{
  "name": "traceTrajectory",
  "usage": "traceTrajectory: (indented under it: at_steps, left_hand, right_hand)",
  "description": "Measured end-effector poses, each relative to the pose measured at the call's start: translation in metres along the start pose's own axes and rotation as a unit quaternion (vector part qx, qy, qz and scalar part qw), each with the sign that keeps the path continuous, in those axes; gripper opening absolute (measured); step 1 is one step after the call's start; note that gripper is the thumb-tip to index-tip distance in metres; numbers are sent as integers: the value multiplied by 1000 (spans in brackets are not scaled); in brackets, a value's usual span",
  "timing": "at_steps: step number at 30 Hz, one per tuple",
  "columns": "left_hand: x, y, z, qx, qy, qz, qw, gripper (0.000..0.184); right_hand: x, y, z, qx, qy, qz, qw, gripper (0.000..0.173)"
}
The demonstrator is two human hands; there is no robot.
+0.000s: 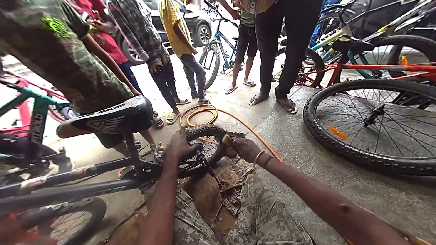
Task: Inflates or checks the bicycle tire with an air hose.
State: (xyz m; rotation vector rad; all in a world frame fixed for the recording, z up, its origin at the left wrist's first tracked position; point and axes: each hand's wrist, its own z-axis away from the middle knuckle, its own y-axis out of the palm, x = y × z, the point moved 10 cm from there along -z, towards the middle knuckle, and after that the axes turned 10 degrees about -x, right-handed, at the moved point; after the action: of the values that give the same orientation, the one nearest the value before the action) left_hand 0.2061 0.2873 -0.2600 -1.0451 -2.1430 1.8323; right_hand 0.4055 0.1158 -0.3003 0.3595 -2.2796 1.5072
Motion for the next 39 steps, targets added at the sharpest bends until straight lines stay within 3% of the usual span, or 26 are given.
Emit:
traceTrajectory:
  at_steps: [2,3,7,10,13,15,18,20,24,25,27,29,32,34,37,39]
  left_hand:
    - [-2,-1,-1,-9,20,22,1000,103]
    - [-2,-1,-2,-7,23,32,999,98]
    - [7,2,-2,2,30,105,994,62]
    - [12,4,3,-3,22,174,985,47]
    - [11,1,9,-35,1,182,983,58]
    - [13,1,9,-63,-23,169,983,54]
    - [18,9,5,-61,-38,175,982,52]
    - [24,15,2,-58,-39,194,979,55]
    - [28,18,-3,-58,-29,200,978,58]
    - [27,18,-2,-55,-26,196,979,59]
    - [23,14,2,-66,-24,195,978,57]
    - [12,5,15,-109,-30,217,969,51]
    - [-17,2,55,-249,-81,343,902,38]
    - [-27,37,81,-313,-179,473,804,31]
    - [-23,132,98,-308,-340,578,674,47]
    - [-25,180,100,-279,-392,641,598,60]
  right_hand:
    - [-20,30,-15,9,111,-3,994,34]
    - [-16,40,-22,1,128,12,992,34]
    - [49,44,-47,5,132,26,991,43]
    - [69,42,-57,-33,148,12,988,40]
    - [74,61,-54,-31,161,24,986,41]
    - [74,74,-54,-8,172,25,985,41]
    - [65,90,-60,81,105,-43,990,37]
    - [56,77,-68,119,55,-121,984,44]
    - [6,24,-120,-45,-6,-131,990,68]
    - [-4,27,-134,-40,-13,-119,992,76]
    - [-10,42,-154,38,-5,-124,991,87]
    - [-9,64,-164,120,8,-152,981,72]
    - [-12,83,-171,166,0,-141,976,58]
    - [-11,83,-170,168,-9,-138,976,58]
    - [-11,80,-169,155,-25,-143,977,60]
    - [-14,81,-167,148,-18,-146,978,63]
